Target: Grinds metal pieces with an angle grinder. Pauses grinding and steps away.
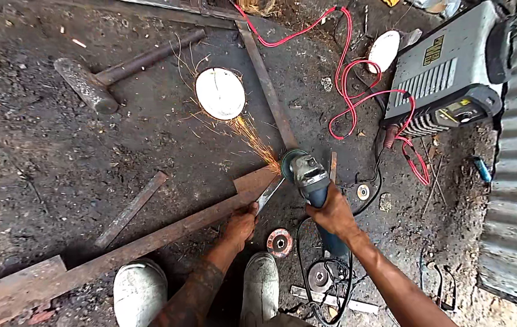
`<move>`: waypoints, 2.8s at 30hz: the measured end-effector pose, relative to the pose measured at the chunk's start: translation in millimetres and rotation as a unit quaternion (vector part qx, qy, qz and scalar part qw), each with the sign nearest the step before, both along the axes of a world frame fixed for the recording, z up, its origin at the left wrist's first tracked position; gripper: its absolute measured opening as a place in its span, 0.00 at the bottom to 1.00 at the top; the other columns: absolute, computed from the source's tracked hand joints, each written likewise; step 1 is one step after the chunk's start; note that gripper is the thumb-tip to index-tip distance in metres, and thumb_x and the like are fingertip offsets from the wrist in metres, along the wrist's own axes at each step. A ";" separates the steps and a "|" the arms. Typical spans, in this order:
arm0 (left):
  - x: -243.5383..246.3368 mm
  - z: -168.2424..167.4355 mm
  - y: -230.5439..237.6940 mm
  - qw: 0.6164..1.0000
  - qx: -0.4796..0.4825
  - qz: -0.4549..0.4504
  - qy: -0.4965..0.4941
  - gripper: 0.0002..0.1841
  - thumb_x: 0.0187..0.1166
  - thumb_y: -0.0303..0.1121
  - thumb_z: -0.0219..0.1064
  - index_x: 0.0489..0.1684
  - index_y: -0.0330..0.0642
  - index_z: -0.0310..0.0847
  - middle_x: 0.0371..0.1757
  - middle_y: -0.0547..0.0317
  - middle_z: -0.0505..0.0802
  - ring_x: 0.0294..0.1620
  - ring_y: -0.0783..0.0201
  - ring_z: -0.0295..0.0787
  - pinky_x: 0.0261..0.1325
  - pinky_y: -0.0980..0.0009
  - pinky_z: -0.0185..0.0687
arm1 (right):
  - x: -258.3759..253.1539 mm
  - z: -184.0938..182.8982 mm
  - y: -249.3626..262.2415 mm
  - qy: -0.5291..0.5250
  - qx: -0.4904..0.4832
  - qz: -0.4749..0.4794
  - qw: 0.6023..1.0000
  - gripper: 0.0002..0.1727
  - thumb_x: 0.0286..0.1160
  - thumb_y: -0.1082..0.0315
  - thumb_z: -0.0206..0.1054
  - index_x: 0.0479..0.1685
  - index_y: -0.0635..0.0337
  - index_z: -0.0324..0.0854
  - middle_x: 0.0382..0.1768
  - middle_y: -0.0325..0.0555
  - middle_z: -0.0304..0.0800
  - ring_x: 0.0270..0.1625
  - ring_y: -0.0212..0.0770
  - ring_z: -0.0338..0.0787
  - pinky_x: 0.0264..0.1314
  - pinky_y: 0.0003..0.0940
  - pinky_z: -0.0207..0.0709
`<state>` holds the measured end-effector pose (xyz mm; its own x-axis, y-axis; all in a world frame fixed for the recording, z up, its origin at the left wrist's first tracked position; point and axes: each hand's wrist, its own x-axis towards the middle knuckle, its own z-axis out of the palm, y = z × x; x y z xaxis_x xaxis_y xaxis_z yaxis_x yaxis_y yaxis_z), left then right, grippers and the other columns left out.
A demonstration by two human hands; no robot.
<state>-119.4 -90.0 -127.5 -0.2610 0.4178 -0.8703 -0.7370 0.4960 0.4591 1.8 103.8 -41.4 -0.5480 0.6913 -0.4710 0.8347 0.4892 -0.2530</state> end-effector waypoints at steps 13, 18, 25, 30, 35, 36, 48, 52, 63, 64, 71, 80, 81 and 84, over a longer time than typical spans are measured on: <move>3.2 -1.7 2.0 1.000 -0.010 0.007 0.025 0.20 0.93 0.48 0.55 0.38 0.41 0.78 0.22 0.63 0.74 0.12 0.71 0.63 0.15 0.77 0.62 | 4.7 -1.2 -17.5 -0.006 0.010 0.011 1.000 0.52 0.52 0.52 0.80 0.82 0.67 0.64 0.46 0.54 0.93 0.49 0.53 0.94 0.54 0.57 0.85; 2.2 -4.5 -2.4 0.998 0.024 0.004 0.052 0.21 0.93 0.47 0.54 0.33 0.41 0.78 0.18 0.64 0.74 0.11 0.71 0.64 0.15 0.77 0.64 | 19.9 -7.8 -41.6 0.003 -0.014 0.051 0.999 0.53 0.52 0.51 0.79 0.84 0.66 0.64 0.47 0.53 0.93 0.49 0.52 0.95 0.54 0.56 0.86; -3.8 -4.5 -27.9 0.990 0.128 -0.022 0.050 0.20 0.98 0.39 0.44 0.56 0.32 0.79 0.31 0.56 0.91 0.26 0.65 0.89 0.35 0.70 0.89 | 19.2 -6.2 -19.8 0.104 -0.014 -0.017 0.994 0.52 0.55 0.43 0.83 0.78 0.67 0.69 0.49 0.52 0.92 0.50 0.45 0.93 0.60 0.50 0.85; -0.3 -10.2 -26.7 0.990 0.104 -0.018 0.096 0.18 0.96 0.39 0.49 0.47 0.36 0.82 0.31 0.59 0.88 0.22 0.69 0.83 0.28 0.74 0.83 | 9.7 -10.7 -11.2 0.088 -0.008 -0.012 0.996 0.46 0.54 0.50 0.82 0.75 0.66 0.71 0.48 0.53 0.92 0.50 0.47 0.93 0.58 0.52 0.85; 0.2 -6.5 -19.4 0.996 0.059 0.032 0.055 0.16 0.95 0.40 0.51 0.41 0.40 0.78 0.23 0.64 0.80 0.14 0.72 0.70 0.19 0.78 0.70 | 3.9 -7.3 -16.7 0.059 0.008 -0.001 0.998 0.49 0.56 0.50 0.81 0.79 0.68 0.67 0.48 0.54 0.92 0.50 0.50 0.93 0.58 0.54 0.84; -0.2 -5.4 -18.3 0.997 0.053 0.041 0.042 0.16 0.95 0.40 0.52 0.41 0.40 0.78 0.22 0.64 0.79 0.14 0.72 0.70 0.18 0.78 0.69 | 3.5 -5.0 -20.3 0.043 0.011 0.006 0.999 0.50 0.57 0.50 0.80 0.80 0.68 0.66 0.48 0.54 0.92 0.50 0.50 0.94 0.58 0.54 0.85; 2.3 -6.3 -14.8 0.996 0.046 0.071 0.016 0.15 0.95 0.39 0.53 0.40 0.39 0.78 0.20 0.65 0.77 0.12 0.73 0.66 0.16 0.79 0.64 | -1.2 -1.5 -34.1 0.009 0.016 0.023 1.000 0.52 0.57 0.50 0.79 0.83 0.69 0.63 0.48 0.55 0.93 0.51 0.53 0.94 0.58 0.56 0.85; 2.5 -7.9 -14.7 0.996 0.047 0.068 0.024 0.16 0.95 0.39 0.53 0.39 0.40 0.78 0.19 0.65 0.76 0.12 0.73 0.66 0.16 0.79 0.64 | 8.3 -2.8 -52.0 -0.006 0.015 0.066 0.998 0.50 0.55 0.50 0.79 0.82 0.67 0.66 0.45 0.53 0.94 0.48 0.53 0.95 0.53 0.56 0.86; 1.3 -8.9 -12.5 0.996 0.049 0.066 0.022 0.16 0.95 0.39 0.53 0.37 0.41 0.78 0.18 0.66 0.76 0.12 0.73 0.65 0.15 0.79 0.63 | 9.9 -4.4 -55.2 -0.006 0.008 0.060 0.998 0.49 0.56 0.50 0.78 0.81 0.66 0.66 0.46 0.54 0.94 0.48 0.53 0.95 0.53 0.56 0.87; 1.0 -8.9 -12.3 0.996 0.050 0.064 0.025 0.16 0.95 0.39 0.52 0.37 0.41 0.77 0.18 0.66 0.76 0.12 0.73 0.65 0.15 0.79 0.63 | 9.4 -4.8 -55.3 -0.005 0.009 0.059 0.998 0.49 0.56 0.50 0.78 0.81 0.67 0.66 0.46 0.54 0.94 0.48 0.53 0.95 0.53 0.56 0.87; 0.7 -6.5 -12.6 0.997 0.041 0.060 0.023 0.16 0.95 0.40 0.53 0.39 0.41 0.78 0.19 0.65 0.77 0.11 0.73 0.65 0.15 0.79 0.62 | 8.0 -1.4 -46.5 -0.012 0.022 0.033 0.999 0.50 0.56 0.50 0.78 0.82 0.66 0.65 0.46 0.54 0.93 0.48 0.53 0.95 0.53 0.57 0.86; 1.5 -6.7 -12.9 0.998 0.025 0.057 0.020 0.16 0.95 0.41 0.53 0.41 0.40 0.78 0.21 0.65 0.77 0.12 0.73 0.65 0.16 0.79 0.63 | 7.1 -3.3 -48.7 -0.005 0.028 0.030 0.999 0.51 0.56 0.50 0.78 0.82 0.67 0.64 0.45 0.54 0.93 0.48 0.53 0.95 0.53 0.57 0.86; 0.8 -6.2 -11.8 0.998 0.024 0.060 0.018 0.16 0.95 0.41 0.53 0.41 0.40 0.78 0.21 0.65 0.76 0.12 0.73 0.64 0.15 0.79 0.62 | 7.9 -2.4 -50.0 -0.011 0.027 0.034 0.999 0.51 0.56 0.50 0.78 0.83 0.66 0.64 0.45 0.54 0.93 0.48 0.53 0.95 0.53 0.57 0.86; 0.0 -4.9 -11.1 0.998 0.027 0.058 0.018 0.16 0.95 0.41 0.52 0.39 0.41 0.77 0.20 0.65 0.75 0.12 0.73 0.64 0.15 0.79 0.62 | 11.1 -1.7 -59.3 -0.026 0.011 0.062 0.998 0.50 0.56 0.49 0.78 0.82 0.65 0.66 0.46 0.54 0.94 0.49 0.54 0.95 0.53 0.58 0.86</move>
<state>-119.4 -101.1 -132.4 -0.3413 0.4299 -0.8359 -0.7701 0.3821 0.5109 12.9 44.5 -43.1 -0.6048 0.6300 -0.4871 0.7793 0.5942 -0.1990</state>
